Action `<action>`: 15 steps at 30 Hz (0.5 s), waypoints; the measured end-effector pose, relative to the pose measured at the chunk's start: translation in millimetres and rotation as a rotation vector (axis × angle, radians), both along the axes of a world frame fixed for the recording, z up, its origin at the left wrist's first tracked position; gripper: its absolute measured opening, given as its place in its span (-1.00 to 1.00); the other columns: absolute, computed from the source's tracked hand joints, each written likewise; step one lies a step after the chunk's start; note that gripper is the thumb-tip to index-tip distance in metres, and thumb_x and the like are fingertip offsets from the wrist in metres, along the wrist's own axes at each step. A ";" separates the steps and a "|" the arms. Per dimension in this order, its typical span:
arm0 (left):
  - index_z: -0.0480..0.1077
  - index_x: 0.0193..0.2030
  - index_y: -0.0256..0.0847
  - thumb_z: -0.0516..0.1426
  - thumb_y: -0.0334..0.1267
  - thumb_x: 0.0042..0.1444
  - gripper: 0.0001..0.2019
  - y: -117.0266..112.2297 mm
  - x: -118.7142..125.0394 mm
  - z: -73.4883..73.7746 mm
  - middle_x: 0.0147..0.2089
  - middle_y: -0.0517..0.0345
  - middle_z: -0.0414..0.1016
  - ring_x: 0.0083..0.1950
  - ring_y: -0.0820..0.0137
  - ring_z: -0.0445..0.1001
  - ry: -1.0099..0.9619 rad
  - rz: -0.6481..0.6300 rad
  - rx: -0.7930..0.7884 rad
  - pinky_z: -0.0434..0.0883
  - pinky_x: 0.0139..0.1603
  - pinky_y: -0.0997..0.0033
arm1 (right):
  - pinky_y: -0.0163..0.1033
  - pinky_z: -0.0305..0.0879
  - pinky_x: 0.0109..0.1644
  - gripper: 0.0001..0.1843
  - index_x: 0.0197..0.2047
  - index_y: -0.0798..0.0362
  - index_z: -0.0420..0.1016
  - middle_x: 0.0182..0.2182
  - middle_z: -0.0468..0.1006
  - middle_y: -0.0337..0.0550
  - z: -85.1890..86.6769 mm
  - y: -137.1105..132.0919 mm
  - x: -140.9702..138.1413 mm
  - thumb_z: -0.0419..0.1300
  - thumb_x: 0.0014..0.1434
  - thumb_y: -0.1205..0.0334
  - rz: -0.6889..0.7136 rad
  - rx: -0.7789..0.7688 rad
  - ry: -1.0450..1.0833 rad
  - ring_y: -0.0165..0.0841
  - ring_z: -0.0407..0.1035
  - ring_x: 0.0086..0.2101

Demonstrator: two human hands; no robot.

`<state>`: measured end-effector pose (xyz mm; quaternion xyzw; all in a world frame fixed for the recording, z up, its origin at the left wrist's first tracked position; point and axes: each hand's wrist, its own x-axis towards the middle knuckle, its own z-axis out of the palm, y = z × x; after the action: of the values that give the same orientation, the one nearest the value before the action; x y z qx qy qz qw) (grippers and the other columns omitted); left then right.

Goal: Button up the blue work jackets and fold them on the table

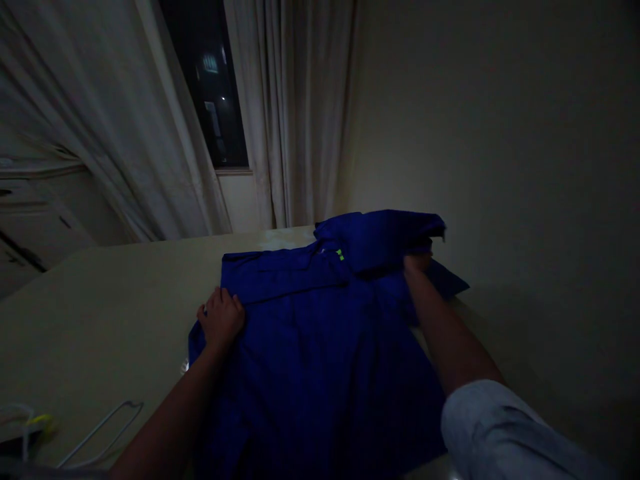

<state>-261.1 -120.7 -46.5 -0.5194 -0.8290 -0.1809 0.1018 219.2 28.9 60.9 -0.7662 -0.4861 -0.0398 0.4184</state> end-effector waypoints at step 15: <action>0.25 0.50 0.07 -0.07 0.02 0.48 -0.48 49.5 165.0 21.9 0.62 -0.23 -0.02 0.57 -0.19 0.06 -0.008 -0.797 -0.220 0.14 0.38 -0.39 | 0.08 0.15 0.33 -0.34 0.41 0.32 0.32 0.24 0.46 0.37 -111.9 -28.2 52.0 -0.08 0.38 0.12 0.011 -0.036 -0.031 0.05 0.33 0.22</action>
<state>-96.1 -71.1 -24.5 -0.8068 -0.5777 -0.1182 -0.0354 271.2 0.6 -51.1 -0.7702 -0.4976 -0.0405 0.3970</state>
